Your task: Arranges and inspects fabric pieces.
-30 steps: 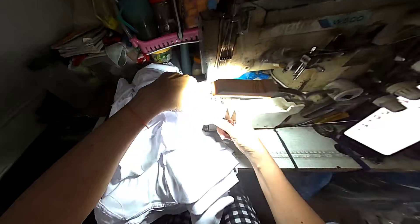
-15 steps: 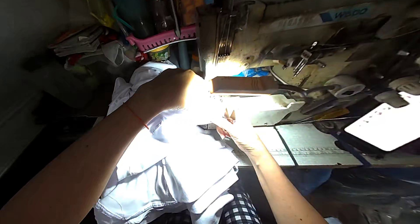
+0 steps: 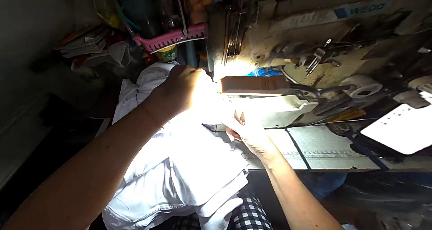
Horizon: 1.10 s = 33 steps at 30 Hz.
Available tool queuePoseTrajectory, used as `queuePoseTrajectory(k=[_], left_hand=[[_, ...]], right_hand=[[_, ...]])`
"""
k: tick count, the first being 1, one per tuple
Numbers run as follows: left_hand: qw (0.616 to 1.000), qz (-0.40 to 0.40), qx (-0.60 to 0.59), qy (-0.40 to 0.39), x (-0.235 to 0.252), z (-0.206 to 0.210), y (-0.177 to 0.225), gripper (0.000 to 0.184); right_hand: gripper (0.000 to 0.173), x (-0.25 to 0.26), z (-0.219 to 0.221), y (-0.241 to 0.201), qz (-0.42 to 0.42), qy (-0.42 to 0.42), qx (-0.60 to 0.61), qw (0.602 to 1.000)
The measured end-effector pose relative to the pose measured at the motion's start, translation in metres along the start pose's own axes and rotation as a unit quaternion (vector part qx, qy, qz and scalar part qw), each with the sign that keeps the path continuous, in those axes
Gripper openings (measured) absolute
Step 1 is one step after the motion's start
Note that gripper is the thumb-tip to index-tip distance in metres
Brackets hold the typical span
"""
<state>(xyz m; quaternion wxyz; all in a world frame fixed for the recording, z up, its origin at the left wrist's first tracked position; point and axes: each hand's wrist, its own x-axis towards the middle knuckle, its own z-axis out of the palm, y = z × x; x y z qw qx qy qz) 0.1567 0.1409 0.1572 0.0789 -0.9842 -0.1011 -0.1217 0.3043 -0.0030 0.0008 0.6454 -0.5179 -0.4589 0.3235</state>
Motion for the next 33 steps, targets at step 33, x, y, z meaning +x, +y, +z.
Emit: queuePoseTrajectory(k=[33], left_hand=[[0.933, -0.179, -0.312, 0.033, 0.004, 0.048, 0.013, 0.018]], right_hand=[[0.015, -0.007, 0.016, 0.000, -0.064, 0.169, -0.267, 0.947]])
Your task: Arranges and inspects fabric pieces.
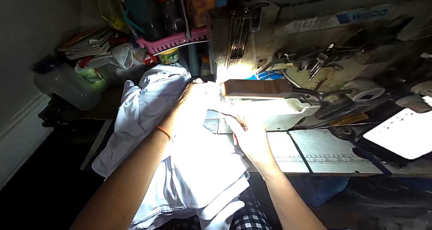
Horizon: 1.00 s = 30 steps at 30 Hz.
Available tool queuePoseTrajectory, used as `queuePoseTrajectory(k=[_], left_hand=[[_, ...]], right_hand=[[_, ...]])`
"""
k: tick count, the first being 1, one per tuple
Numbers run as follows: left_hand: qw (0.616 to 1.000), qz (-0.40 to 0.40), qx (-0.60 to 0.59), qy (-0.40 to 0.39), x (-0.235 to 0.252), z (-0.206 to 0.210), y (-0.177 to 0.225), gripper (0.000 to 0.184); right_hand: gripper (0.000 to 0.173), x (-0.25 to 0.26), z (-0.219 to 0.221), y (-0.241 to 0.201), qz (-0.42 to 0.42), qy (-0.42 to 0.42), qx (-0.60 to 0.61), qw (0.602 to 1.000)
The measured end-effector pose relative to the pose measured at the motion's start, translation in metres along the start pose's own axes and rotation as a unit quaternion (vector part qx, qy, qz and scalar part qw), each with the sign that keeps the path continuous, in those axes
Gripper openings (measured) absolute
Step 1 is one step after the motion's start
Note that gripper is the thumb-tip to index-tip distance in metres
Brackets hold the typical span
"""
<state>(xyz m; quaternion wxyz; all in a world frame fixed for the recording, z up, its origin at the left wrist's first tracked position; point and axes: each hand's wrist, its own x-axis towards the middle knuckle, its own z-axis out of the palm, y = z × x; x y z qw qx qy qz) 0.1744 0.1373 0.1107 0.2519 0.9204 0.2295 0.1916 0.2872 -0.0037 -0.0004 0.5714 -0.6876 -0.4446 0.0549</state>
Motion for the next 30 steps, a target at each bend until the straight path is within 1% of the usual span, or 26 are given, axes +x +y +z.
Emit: queuePoseTrajectory(k=[1, 3, 4, 6, 8, 10, 11, 12, 13, 14, 17, 19, 21, 22, 25, 28, 29, 30], left_hand=[[1.000, 0.001, 0.012, 0.009, 0.001, 0.003, 0.000, 0.022], [0.998, -0.036, 0.040, -0.021, 0.002, 0.007, 0.009, 0.036], [0.996, -0.048, 0.072, -0.038, 0.006, 0.011, 0.012, 0.037], [0.993, -0.028, 0.117, -0.013, 0.015, 0.027, 0.004, 0.034], [0.988, 0.001, 0.151, 0.036, 0.025, 0.039, -0.010, 0.033], [0.985, -0.013, 0.163, 0.051, 0.034, 0.036, -0.021, 0.035], [0.983, -0.029, 0.173, 0.059, 0.040, 0.030, -0.030, 0.034], [0.979, -0.051, 0.182, 0.075, 0.047, 0.024, -0.044, 0.029], [0.976, -0.084, 0.183, 0.084, 0.051, 0.013, -0.055, 0.027], [0.974, -0.109, 0.175, 0.096, 0.052, 0.001, -0.063, 0.027], [0.980, -0.120, 0.105, 0.115, 0.033, -0.030, -0.072, 0.023], [0.989, -0.078, -0.009, 0.124, 0.011, -0.040, -0.070, 0.019], [0.986, -0.052, -0.123, 0.100, -0.017, -0.046, -0.052, 0.016], [0.982, -0.047, -0.159, 0.086, -0.031, -0.047, -0.040, 0.015], [0.976, 0.001, -0.213, 0.055, -0.062, -0.043, -0.020, 0.011], [0.969, 0.022, -0.244, 0.015, -0.080, -0.042, -0.013, 0.004], [0.971, 0.029, -0.236, 0.024, -0.083, -0.046, -0.016, 0.006], [0.971, 0.027, -0.229, 0.063, -0.087, -0.054, -0.023, 0.011]], right_hand=[[0.017, -0.004, 0.000, -0.003, 0.001, 0.000, 0.010, 1.000], [0.021, -0.011, 0.000, -0.010, -0.010, 0.003, 0.028, 1.000], [0.021, -0.014, 0.002, -0.013, -0.026, 0.008, 0.037, 0.999], [0.023, -0.017, 0.002, -0.016, -0.055, 0.001, 0.036, 0.998], [0.030, -0.020, -0.002, -0.017, -0.052, -0.030, 0.016, 0.998], [0.041, -0.021, -0.009, -0.016, -0.020, -0.059, -0.023, 0.998], [0.044, -0.022, -0.014, -0.014, -0.007, -0.064, -0.040, 0.997], [0.045, -0.025, -0.020, -0.012, -0.004, -0.064, -0.058, 0.996], [0.044, -0.026, -0.024, -0.009, -0.018, -0.054, -0.086, 0.995], [0.043, -0.026, -0.029, -0.008, -0.027, -0.044, -0.120, 0.991], [0.036, -0.020, -0.033, -0.008, -0.086, -0.002, -0.208, 0.974], [0.033, -0.012, -0.032, -0.016, -0.119, 0.011, -0.246, 0.962], [0.026, 0.001, -0.025, -0.026, -0.141, 0.011, -0.283, 0.948], [0.024, 0.008, -0.020, -0.028, -0.153, 0.004, -0.296, 0.943], [0.026, 0.032, 0.001, -0.027, -0.198, -0.021, -0.304, 0.932], [0.022, 0.043, 0.015, -0.027, -0.218, -0.034, -0.273, 0.936], [0.023, 0.042, 0.013, -0.028, -0.212, -0.034, -0.248, 0.945], [0.024, 0.039, 0.007, -0.030, -0.200, -0.037, -0.218, 0.954]])
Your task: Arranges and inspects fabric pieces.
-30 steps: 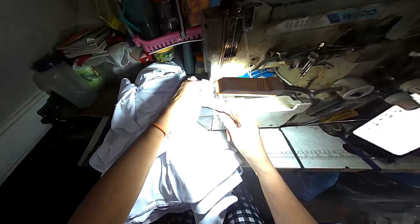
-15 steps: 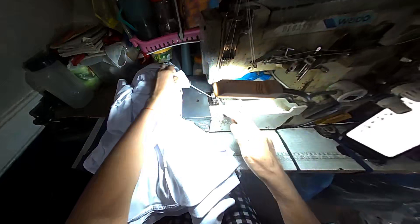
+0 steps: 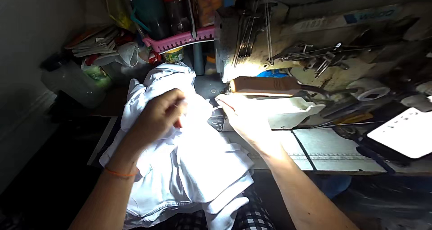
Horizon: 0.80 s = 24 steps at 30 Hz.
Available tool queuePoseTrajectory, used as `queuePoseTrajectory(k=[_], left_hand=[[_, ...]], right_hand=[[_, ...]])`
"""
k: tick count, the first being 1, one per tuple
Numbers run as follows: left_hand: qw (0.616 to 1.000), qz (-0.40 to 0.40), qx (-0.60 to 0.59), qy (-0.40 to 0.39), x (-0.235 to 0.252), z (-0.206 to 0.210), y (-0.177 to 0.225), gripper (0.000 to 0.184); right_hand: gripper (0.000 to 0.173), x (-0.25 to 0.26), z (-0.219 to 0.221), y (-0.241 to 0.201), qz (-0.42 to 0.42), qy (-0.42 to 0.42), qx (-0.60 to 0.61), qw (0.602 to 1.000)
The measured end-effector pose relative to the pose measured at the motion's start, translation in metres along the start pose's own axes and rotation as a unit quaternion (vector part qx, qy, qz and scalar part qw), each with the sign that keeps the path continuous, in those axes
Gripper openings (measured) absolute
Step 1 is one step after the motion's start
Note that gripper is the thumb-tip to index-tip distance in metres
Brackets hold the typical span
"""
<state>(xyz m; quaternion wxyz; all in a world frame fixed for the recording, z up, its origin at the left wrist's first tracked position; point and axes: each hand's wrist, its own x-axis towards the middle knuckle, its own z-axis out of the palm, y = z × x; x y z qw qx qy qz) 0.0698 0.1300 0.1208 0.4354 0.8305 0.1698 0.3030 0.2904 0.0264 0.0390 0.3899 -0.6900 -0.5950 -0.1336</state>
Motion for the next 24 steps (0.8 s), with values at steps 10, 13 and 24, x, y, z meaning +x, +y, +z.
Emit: queuePoseTrajectory(k=[10, 13, 24], left_hand=[[0.889, -0.035, -0.044, 0.454, -0.074, -0.085, -0.032, 0.028], [0.937, -0.105, -0.146, 0.301, -0.090, -0.025, -0.047, 0.033], [0.967, -0.100, -0.020, 0.235, -0.138, 0.069, -0.063, 0.025]], right_hand=[[0.024, -0.100, -0.015, 0.025, 0.213, -0.203, 0.111, 0.949], [0.020, -0.121, -0.020, -0.022, 0.077, -0.131, 0.186, 0.971], [0.017, -0.123, -0.062, -0.001, 0.186, -0.105, 0.267, 0.940]])
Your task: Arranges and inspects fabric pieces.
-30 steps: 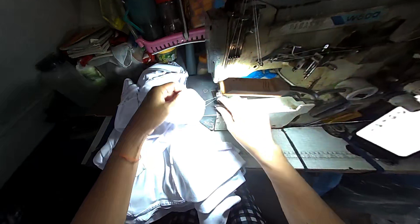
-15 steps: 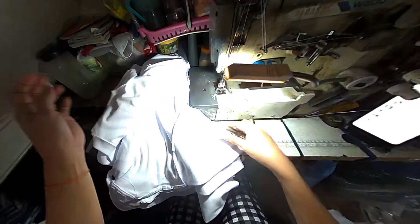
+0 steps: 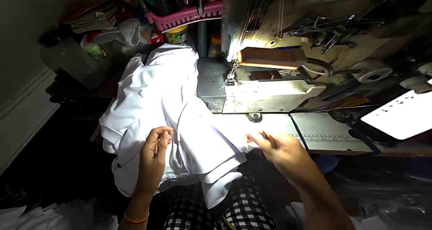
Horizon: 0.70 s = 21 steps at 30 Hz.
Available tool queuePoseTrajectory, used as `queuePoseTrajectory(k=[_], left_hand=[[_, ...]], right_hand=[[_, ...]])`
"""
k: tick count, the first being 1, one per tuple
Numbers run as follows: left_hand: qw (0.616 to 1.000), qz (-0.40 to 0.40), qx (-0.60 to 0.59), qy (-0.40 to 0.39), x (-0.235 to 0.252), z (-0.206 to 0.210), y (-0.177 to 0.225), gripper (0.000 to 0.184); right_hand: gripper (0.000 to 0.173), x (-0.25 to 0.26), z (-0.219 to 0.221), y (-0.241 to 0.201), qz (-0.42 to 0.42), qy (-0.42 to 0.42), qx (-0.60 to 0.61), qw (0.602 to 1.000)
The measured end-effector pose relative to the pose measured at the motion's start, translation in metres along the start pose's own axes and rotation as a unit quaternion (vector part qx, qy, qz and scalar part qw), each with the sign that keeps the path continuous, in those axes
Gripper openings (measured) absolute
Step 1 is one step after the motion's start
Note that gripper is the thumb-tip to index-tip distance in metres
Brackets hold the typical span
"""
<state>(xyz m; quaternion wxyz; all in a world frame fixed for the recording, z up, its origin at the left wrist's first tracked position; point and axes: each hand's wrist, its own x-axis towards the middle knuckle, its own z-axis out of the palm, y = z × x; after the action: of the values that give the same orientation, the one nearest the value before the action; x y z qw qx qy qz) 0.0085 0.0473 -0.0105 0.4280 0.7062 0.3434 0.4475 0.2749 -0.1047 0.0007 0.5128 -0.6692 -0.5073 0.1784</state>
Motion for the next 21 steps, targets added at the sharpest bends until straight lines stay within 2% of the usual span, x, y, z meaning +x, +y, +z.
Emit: queuePoseTrajectory(k=[1, 3, 4, 8, 10, 12, 15, 16, 19, 20, 21], left_hand=[[0.999, 0.042, 0.015, -0.006, -0.002, 0.007, 0.004, 0.023], [0.993, 0.107, 0.042, -0.030, -0.004, 0.020, 0.013, 0.022], [0.989, 0.131, 0.050, -0.041, -0.004, 0.025, 0.016, 0.023], [0.980, 0.179, 0.059, -0.069, -0.003, 0.024, 0.022, 0.025], [0.980, 0.170, 0.059, -0.086, -0.002, 0.011, 0.024, 0.024], [0.981, 0.156, 0.048, -0.101, -0.002, 0.001, 0.029, 0.023], [0.983, 0.134, 0.009, -0.122, -0.004, 0.005, 0.036, 0.022], [0.983, 0.118, -0.006, -0.140, -0.005, 0.012, 0.041, 0.026], [0.981, 0.058, -0.054, -0.176, -0.010, 0.040, 0.058, 0.064], [0.984, 0.039, -0.055, -0.164, -0.011, 0.047, 0.063, 0.068], [0.988, 0.029, -0.052, -0.145, -0.010, 0.052, 0.067, 0.058]], right_hand=[[0.018, 0.015, 0.005, 0.007, 0.024, 0.016, -0.031, 0.999], [0.037, 0.037, 0.022, 0.020, 0.049, -0.024, -0.060, 0.997], [0.038, 0.044, 0.032, 0.022, 0.053, -0.047, -0.092, 0.993], [0.021, 0.064, 0.051, 0.011, 0.091, -0.134, -0.245, 0.956], [0.020, 0.066, 0.049, 0.015, 0.092, -0.138, -0.238, 0.957], [0.019, 0.063, 0.038, 0.021, 0.100, -0.115, -0.163, 0.975], [0.013, 0.048, 0.026, 0.007, 0.081, -0.043, 0.020, 0.996], [0.012, 0.045, 0.024, -0.012, 0.078, -0.047, 0.083, 0.992], [0.013, 0.033, 0.030, -0.061, 0.081, -0.099, 0.246, 0.961], [0.013, 0.031, 0.033, -0.067, 0.086, -0.109, 0.286, 0.948], [0.013, 0.030, 0.036, -0.069, 0.092, -0.109, 0.318, 0.937]])
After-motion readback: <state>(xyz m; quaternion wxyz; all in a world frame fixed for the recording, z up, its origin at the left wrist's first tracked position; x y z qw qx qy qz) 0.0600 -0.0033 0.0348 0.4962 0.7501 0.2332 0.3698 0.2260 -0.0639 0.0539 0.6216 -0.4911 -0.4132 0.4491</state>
